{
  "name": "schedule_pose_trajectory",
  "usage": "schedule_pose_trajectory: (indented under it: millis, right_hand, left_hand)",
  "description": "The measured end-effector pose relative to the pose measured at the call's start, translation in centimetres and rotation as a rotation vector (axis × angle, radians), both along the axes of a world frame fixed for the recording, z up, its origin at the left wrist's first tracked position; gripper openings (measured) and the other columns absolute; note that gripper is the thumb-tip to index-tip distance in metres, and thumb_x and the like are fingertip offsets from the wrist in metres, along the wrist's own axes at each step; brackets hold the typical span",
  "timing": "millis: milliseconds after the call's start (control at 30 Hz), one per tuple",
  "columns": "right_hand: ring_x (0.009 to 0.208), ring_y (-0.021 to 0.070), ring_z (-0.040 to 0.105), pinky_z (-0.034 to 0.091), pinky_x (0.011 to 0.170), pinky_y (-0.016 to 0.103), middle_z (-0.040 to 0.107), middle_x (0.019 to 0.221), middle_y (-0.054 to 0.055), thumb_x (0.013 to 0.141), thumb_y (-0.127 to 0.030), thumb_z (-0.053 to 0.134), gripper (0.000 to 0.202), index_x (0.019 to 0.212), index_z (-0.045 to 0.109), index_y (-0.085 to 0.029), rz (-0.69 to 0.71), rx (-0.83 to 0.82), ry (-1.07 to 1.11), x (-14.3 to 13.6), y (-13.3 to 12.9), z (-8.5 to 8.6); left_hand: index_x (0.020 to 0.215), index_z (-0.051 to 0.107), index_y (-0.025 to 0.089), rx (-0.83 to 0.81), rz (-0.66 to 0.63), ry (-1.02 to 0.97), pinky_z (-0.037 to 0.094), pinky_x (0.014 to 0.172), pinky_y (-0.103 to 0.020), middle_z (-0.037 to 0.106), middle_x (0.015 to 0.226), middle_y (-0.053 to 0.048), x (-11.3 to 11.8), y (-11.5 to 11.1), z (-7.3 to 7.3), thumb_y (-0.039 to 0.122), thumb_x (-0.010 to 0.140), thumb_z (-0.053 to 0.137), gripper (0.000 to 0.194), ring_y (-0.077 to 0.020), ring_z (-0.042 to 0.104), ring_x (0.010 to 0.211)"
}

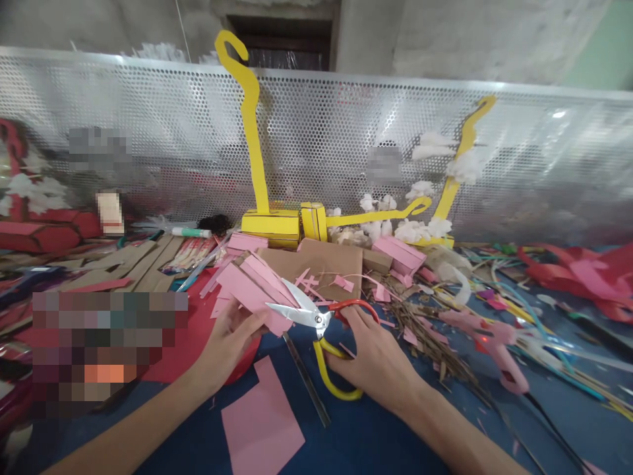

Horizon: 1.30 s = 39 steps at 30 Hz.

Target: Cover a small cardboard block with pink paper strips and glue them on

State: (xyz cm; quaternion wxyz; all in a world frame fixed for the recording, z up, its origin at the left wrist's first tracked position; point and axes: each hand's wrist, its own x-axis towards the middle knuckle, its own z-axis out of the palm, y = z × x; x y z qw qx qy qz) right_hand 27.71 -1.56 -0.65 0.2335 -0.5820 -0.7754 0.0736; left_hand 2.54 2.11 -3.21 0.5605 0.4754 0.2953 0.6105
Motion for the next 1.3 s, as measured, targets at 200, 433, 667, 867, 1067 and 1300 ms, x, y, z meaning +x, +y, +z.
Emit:
schedule_pose_trajectory:
  millis: [200, 433, 667, 867, 1067, 1300]
  right_hand:
    - [0.095, 0.0286, 0.071, 0.055, 0.078, 0.039, 0.071, 0.107, 0.008, 0.079, -0.030, 0.068, 0.045, 0.122, 0.056, -0.023, 0.019, 0.074, -0.032, 0.2, -0.1, -0.3]
    - [0.105, 0.0334, 0.067, 0.054, 0.085, 0.044, 0.068, 0.108, 0.010, 0.080, -0.033, 0.072, 0.038, 0.115, 0.057, -0.023, -0.009, 0.326, -0.151, 1.4, 0.7, -0.7]
    - [0.106, 0.0352, 0.065, 0.053, 0.087, 0.047, 0.067, 0.108, 0.011, 0.083, -0.036, 0.074, 0.044, 0.119, 0.054, -0.021, -0.015, 0.402, -0.219, 2.2, 0.8, -0.7]
    - [0.101, 0.0339, 0.067, 0.053, 0.085, 0.046, 0.068, 0.104, 0.012, 0.086, -0.036, 0.072, 0.035, 0.113, 0.057, -0.020, 0.054, 0.443, -0.284, 1.4, 0.5, -0.6]
    - [0.097, 0.0329, 0.067, 0.053, 0.085, 0.045, 0.070, 0.101, 0.013, 0.089, -0.041, 0.070, 0.034, 0.111, 0.059, -0.019, 0.097, 0.507, -0.349, 0.8, 0.2, -0.7]
    - [0.094, 0.0316, 0.069, 0.053, 0.084, 0.044, 0.071, 0.098, 0.011, 0.091, -0.038, 0.066, 0.027, 0.111, 0.060, -0.020, 0.117, 0.498, -0.353, 0.6, 0.2, -0.5]
  left_hand:
    - [0.103, 0.065, 0.023, -0.041, -0.001, -0.023, 0.060, 0.075, -0.029, 0.074, 0.099, -0.003, 0.1, -0.1, 0.1, 0.036, 0.079, 0.083, 0.033, -0.0211, 0.072, 0.091]
    - [0.142, 0.051, 0.027, -0.151, 0.092, 0.210, 0.057, 0.095, -0.038, 0.071, 0.129, -0.009, -1.2, 1.0, -0.4, 0.041, 0.087, 0.072, 0.060, -0.0271, 0.068, 0.117]
    - [0.137, 0.061, 0.029, 0.229, 0.438, 0.605, 0.027, 0.123, -0.048, 0.055, 0.150, -0.009, -2.5, 0.6, 1.1, 0.033, 0.090, 0.068, 0.048, -0.0300, 0.040, 0.147]
    - [0.105, 0.078, 0.029, 0.281, 0.138, 0.695, 0.056, 0.090, -0.041, 0.075, 0.112, -0.007, -0.9, -1.8, 2.6, 0.038, 0.083, 0.077, 0.024, -0.0265, 0.068, 0.099]
    - [0.090, 0.080, 0.029, 0.253, 0.140, 0.609, 0.058, 0.085, -0.040, 0.077, 0.098, -0.006, -0.1, -1.9, 1.8, 0.034, 0.085, 0.076, 0.009, -0.0238, 0.068, 0.087]
    - [0.083, 0.081, 0.026, 0.226, 0.104, 0.577, 0.055, 0.081, -0.037, 0.077, 0.091, -0.007, -0.2, -2.0, 1.9, 0.036, 0.089, 0.071, 0.015, -0.0247, 0.069, 0.087]
